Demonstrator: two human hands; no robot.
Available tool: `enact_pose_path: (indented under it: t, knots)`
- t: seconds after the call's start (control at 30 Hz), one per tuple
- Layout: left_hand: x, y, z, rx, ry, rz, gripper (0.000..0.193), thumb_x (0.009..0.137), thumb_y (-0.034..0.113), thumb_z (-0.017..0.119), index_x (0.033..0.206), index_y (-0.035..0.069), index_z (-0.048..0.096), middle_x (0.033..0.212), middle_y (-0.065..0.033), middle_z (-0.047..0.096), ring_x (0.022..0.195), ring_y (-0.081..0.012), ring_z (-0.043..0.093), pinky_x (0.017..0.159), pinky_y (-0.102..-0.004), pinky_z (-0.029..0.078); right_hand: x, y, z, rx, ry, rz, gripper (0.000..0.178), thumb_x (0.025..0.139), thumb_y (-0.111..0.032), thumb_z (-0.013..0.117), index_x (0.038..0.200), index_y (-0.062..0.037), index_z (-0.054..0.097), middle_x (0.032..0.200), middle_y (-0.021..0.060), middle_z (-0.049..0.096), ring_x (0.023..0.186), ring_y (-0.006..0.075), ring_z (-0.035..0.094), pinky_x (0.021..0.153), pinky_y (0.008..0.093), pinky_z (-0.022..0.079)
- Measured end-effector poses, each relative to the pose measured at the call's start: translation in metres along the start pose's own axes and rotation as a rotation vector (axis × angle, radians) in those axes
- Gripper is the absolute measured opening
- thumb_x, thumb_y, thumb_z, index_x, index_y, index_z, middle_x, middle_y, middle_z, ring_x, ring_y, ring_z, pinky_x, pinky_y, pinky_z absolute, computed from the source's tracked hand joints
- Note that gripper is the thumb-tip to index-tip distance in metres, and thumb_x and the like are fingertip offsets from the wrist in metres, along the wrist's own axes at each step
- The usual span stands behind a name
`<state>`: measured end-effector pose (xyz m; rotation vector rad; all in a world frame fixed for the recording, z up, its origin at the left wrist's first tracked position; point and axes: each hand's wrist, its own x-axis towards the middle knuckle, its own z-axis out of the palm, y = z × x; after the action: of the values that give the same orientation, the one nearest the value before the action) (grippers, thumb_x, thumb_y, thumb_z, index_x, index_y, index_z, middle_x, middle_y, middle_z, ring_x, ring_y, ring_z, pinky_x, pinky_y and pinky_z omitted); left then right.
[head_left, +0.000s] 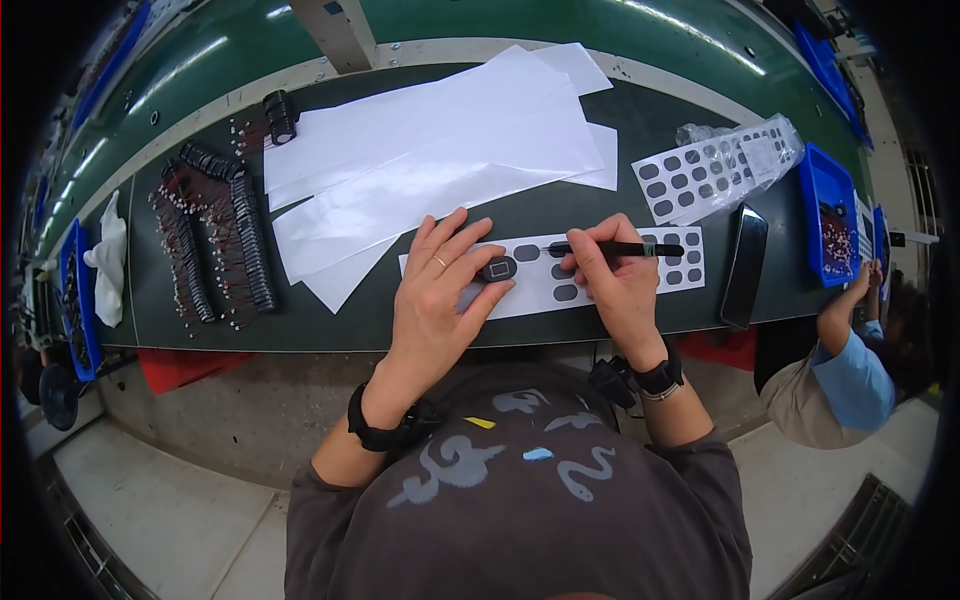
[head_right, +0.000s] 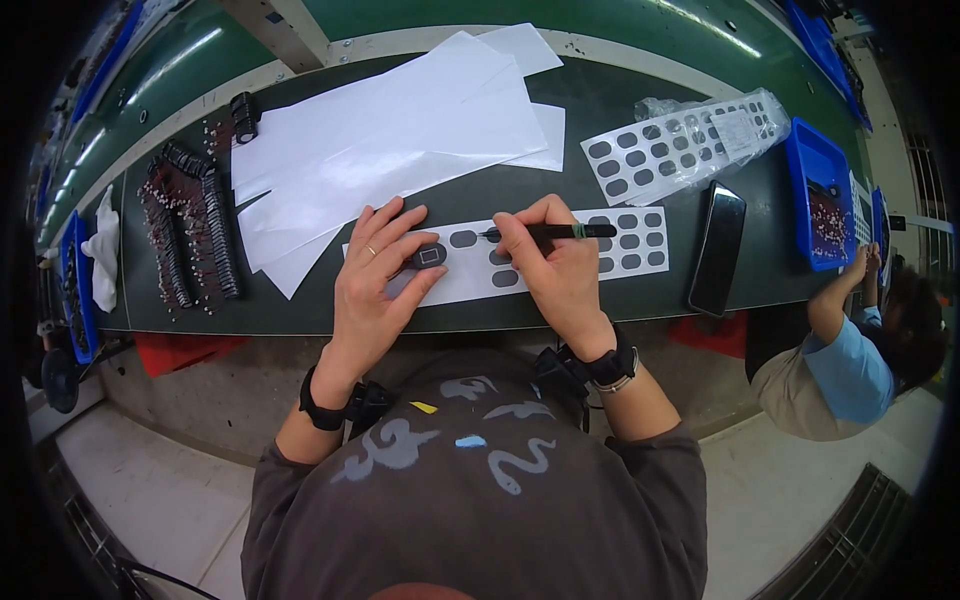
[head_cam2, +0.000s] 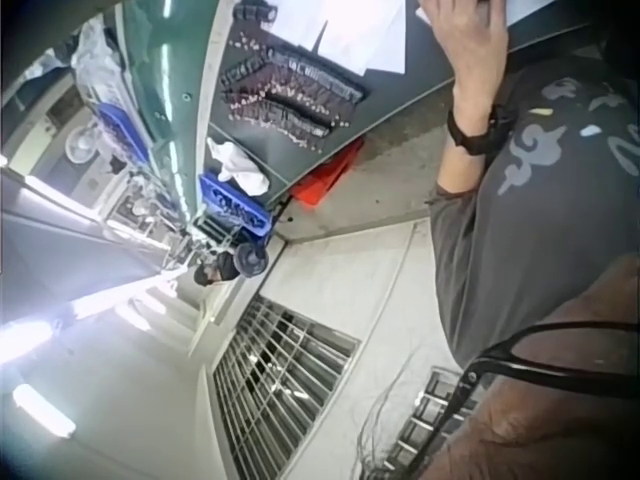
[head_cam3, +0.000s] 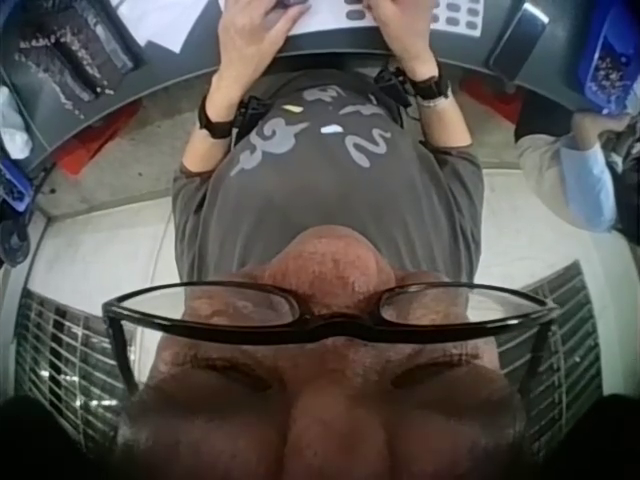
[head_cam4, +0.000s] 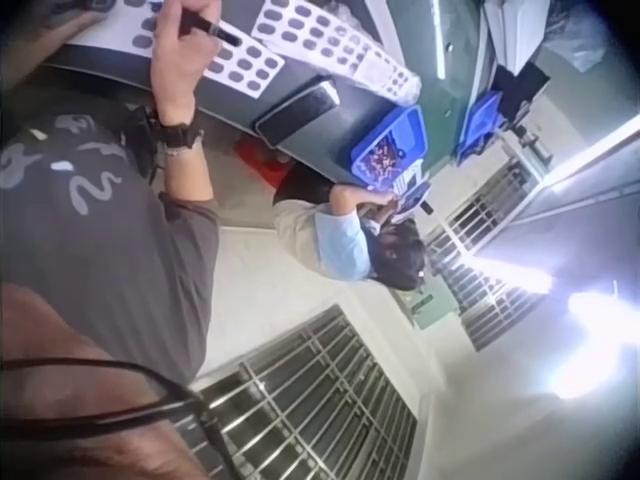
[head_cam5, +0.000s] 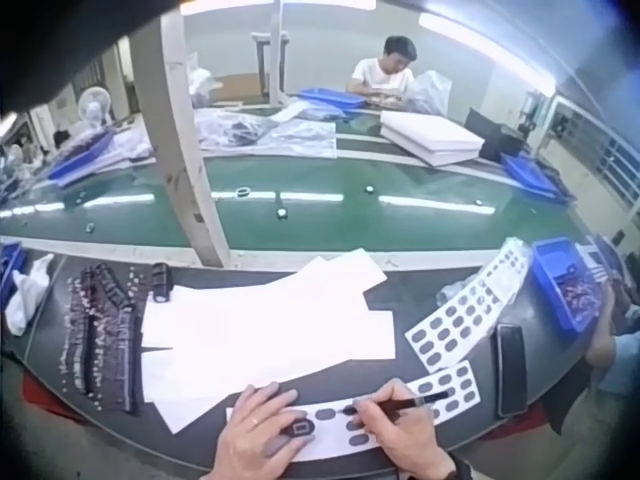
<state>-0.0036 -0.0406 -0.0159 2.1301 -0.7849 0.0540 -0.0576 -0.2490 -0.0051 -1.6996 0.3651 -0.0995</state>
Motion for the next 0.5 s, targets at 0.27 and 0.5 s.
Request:
enact_pose_path:
  t: [0.27,0.5]
  knots:
    - [0.000,-0.001,-0.002,-0.033,-0.009,-0.027,0.027,0.078,0.011,0.076,0.103,0.006,0.070,0.125,-0.0096,0.064,0.129,-0.0300,0.051,0.114,-0.0486,0.031,-0.014,0.006,0.002,0.058,-0.014,-0.286,0.012,0.097,-0.013,0.060,0.088,-0.0065,0.054,0.073,0.0030,0.065,0.060,0.0039,0.057,0.051,0.0163,0.040]
    - [-0.002,-0.004,-0.001,-0.038,-0.015,-0.012,0.027,0.078,0.012,0.076,0.103,0.005,0.068,0.123,-0.0095,0.064,0.130,-0.0311,0.049,0.114,-0.0488,0.031,-0.003,-0.006,0.017,0.307,-0.062,0.036,0.019,0.101,-0.020,0.055,0.087,-0.0075,0.053,0.069,0.0042,0.064,0.053,0.0061,0.056,0.048,0.0159,0.038]
